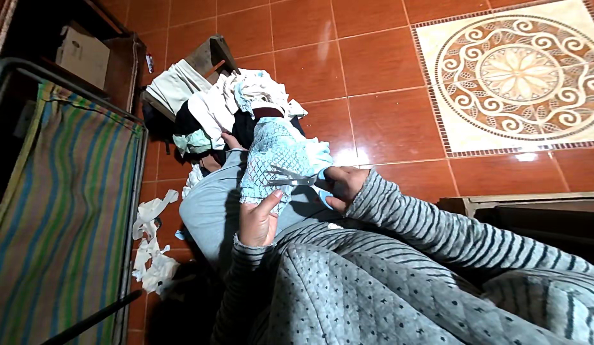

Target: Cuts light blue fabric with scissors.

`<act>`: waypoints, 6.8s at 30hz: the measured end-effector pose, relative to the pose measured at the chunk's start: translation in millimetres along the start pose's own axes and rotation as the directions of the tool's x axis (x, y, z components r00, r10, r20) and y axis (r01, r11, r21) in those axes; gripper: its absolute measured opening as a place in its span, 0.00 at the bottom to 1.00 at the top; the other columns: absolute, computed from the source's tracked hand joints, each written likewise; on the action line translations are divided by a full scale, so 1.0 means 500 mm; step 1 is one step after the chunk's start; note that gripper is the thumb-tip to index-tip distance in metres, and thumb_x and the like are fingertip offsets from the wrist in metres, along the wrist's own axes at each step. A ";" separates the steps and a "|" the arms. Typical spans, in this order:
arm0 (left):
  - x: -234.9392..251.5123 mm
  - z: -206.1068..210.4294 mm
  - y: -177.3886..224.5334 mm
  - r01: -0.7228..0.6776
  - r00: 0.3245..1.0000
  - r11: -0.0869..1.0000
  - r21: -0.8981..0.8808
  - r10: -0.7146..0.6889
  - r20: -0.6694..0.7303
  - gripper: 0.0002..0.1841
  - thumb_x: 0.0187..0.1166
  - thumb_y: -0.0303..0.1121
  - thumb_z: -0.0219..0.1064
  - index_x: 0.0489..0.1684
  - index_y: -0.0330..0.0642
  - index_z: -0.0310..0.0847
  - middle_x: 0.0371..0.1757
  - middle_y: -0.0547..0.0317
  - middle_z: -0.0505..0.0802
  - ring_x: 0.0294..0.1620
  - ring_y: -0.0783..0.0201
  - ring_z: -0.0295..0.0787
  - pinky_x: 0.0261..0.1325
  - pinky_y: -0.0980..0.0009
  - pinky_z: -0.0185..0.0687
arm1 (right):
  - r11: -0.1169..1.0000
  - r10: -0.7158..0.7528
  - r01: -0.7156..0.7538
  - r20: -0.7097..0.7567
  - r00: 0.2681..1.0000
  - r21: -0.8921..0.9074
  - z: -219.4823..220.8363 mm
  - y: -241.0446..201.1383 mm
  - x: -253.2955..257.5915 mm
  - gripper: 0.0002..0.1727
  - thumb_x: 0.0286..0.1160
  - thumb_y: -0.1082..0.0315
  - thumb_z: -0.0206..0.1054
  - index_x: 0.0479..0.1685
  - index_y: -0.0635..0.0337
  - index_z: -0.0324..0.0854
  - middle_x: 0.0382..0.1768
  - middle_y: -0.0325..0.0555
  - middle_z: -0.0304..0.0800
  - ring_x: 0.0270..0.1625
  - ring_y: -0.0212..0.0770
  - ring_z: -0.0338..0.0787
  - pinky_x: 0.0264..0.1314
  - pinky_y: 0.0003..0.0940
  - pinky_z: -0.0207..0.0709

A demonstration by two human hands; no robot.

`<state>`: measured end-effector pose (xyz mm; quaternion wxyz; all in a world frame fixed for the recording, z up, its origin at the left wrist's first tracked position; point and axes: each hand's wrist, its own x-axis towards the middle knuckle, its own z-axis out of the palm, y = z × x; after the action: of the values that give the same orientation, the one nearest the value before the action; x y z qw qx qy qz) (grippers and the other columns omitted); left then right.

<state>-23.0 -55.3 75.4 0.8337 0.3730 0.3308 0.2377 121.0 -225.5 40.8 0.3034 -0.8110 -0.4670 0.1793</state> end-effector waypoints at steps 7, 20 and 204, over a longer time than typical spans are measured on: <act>0.002 -0.004 -0.006 -0.029 0.999 0.999 0.031 0.028 0.021 0.22 0.68 0.06 0.58 0.60 0.32 0.70 0.47 0.52 0.93 0.48 0.62 0.94 0.55 0.62 0.92 | 0.985 0.081 -0.106 0.177 0.981 0.137 -0.013 -0.018 0.005 0.24 0.64 0.55 0.75 0.47 0.69 0.84 0.34 0.59 0.91 0.39 0.57 0.92 0.44 0.60 0.81; 0.001 0.004 -0.004 0.014 1.000 0.999 0.031 -0.014 -0.019 0.20 0.72 0.07 0.56 0.60 0.32 0.70 0.47 0.52 0.92 0.47 0.62 0.93 0.55 0.62 0.91 | 0.981 0.102 -0.139 0.244 0.964 0.136 -0.023 -0.027 0.008 0.25 0.70 0.53 0.73 0.49 0.70 0.82 0.33 0.61 0.89 0.37 0.59 0.90 0.43 0.61 0.80; 0.018 -0.031 -0.012 -0.183 0.982 0.969 -0.164 0.171 -0.081 0.14 0.75 0.25 0.61 0.57 0.33 0.75 0.42 0.50 0.95 0.44 0.60 0.96 0.52 0.58 0.94 | 0.998 0.040 -0.061 0.755 0.654 0.000 -0.034 -0.012 0.068 0.18 0.70 0.75 0.74 0.59 0.68 0.81 0.49 0.64 0.88 0.55 0.60 0.89 0.59 0.58 0.77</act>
<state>-27.5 -46.1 59.5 0.8266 0.3202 0.3020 0.3507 144.0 -199.2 57.1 0.0872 -0.6723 -0.5257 0.5139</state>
